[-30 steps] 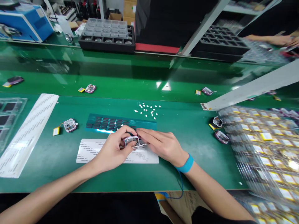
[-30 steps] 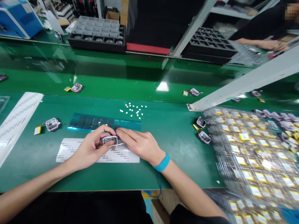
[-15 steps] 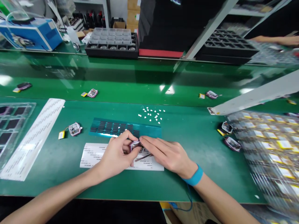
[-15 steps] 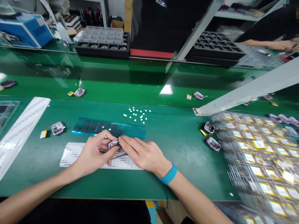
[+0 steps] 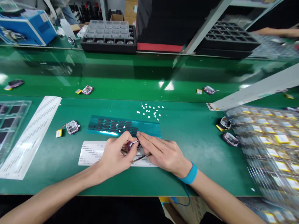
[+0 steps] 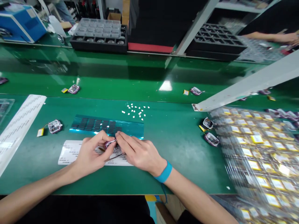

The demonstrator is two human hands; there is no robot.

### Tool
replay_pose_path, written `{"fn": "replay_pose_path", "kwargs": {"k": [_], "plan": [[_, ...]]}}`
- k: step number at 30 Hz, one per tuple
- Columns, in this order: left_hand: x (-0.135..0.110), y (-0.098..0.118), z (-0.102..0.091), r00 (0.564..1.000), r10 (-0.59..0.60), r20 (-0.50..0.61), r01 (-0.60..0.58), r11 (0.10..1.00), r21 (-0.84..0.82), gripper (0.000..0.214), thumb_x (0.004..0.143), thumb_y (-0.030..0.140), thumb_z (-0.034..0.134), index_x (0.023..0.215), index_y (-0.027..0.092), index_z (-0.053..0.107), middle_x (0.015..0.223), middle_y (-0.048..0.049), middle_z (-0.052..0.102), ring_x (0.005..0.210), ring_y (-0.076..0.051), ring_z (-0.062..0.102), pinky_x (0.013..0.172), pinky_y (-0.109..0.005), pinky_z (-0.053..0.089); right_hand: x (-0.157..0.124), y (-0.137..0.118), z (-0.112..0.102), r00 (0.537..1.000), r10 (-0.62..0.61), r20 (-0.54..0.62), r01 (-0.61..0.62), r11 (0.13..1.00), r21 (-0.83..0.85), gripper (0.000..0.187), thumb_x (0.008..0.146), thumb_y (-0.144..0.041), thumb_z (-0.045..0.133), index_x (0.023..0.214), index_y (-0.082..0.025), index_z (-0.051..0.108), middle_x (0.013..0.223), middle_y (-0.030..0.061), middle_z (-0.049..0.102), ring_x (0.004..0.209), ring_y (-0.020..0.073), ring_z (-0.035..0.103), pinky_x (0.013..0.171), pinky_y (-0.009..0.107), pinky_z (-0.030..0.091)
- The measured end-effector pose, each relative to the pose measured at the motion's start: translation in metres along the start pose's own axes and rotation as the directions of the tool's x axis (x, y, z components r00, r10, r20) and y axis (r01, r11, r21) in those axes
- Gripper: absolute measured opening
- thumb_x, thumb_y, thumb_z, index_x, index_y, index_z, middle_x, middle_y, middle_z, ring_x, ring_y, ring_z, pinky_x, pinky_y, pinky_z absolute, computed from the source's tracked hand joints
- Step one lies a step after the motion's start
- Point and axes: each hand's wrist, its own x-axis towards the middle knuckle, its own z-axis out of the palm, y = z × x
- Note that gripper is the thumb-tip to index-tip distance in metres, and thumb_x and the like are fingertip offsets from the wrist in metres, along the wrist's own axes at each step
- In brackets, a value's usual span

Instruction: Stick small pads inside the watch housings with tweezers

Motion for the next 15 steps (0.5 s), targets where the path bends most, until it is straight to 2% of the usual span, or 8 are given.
{"fn": "replay_pose_path", "kwargs": {"k": [2,4,6,9,15], "plan": [[0.0005,0.0013,-0.0005,1.000,-0.002,-0.016,0.002,1.000,0.001,0.012,0.091,0.013,0.058,0.083,0.019,0.052,0.057,0.0074,0.056,0.045,-0.005,0.050,0.046,-0.012,0.038,-0.0013,0.0029,-0.0051,1.000,-0.020,0.002,0.020,0.999,0.029,0.038,0.100,-0.005,0.040,0.127,-0.002,0.066,0.122,0.0151,0.075,0.096,0.0180,0.077,0.070,0.025,0.064],[0.0013,0.0030,-0.0008,1.000,-0.002,-0.009,0.002,1.000,-0.002,0.010,0.091,0.014,0.057,0.083,0.019,0.053,0.057,0.0067,0.056,0.045,-0.005,0.050,0.046,-0.013,0.038,-0.0039,0.0052,-0.0090,0.999,-0.051,0.004,0.051,0.998,0.028,0.038,0.103,-0.008,0.037,0.125,-0.004,0.067,0.120,0.0145,0.076,0.094,0.0177,0.077,0.067,0.024,0.063],[0.0020,0.0038,-0.0005,1.000,-0.011,0.020,0.012,1.000,-0.022,0.009,0.091,0.016,0.056,0.083,0.018,0.055,0.054,0.0071,0.052,0.042,-0.005,0.048,0.043,-0.014,0.035,-0.0066,0.0070,-0.0096,0.997,-0.078,-0.005,0.078,0.997,0.005,0.037,0.104,-0.007,0.035,0.120,-0.006,0.069,0.114,0.0129,0.078,0.088,0.0168,0.078,0.061,0.024,0.060],[0.0028,0.0019,0.0005,0.998,-0.033,0.048,0.036,0.997,-0.069,0.006,0.091,0.018,0.055,0.085,0.018,0.055,0.050,0.0088,0.046,0.038,-0.005,0.044,0.039,-0.014,0.029,-0.0072,0.0085,-0.0052,0.995,-0.099,-0.015,0.099,0.995,0.004,0.036,0.103,-0.003,0.035,0.115,-0.007,0.068,0.110,0.0129,0.079,0.087,0.0167,0.078,0.061,0.025,0.060],[0.0035,0.0009,0.0004,0.999,-0.037,0.036,0.042,0.990,-0.135,0.004,0.091,0.018,0.056,0.087,0.017,0.056,0.050,0.0096,0.043,0.036,-0.005,0.041,0.037,-0.014,0.026,-0.0047,0.0070,-0.0035,0.997,-0.061,-0.047,0.065,0.995,0.081,0.032,0.100,-0.001,0.039,0.118,-0.008,0.064,0.111,0.0138,0.079,0.092,0.0180,0.078,0.068,0.024,0.062]]}}
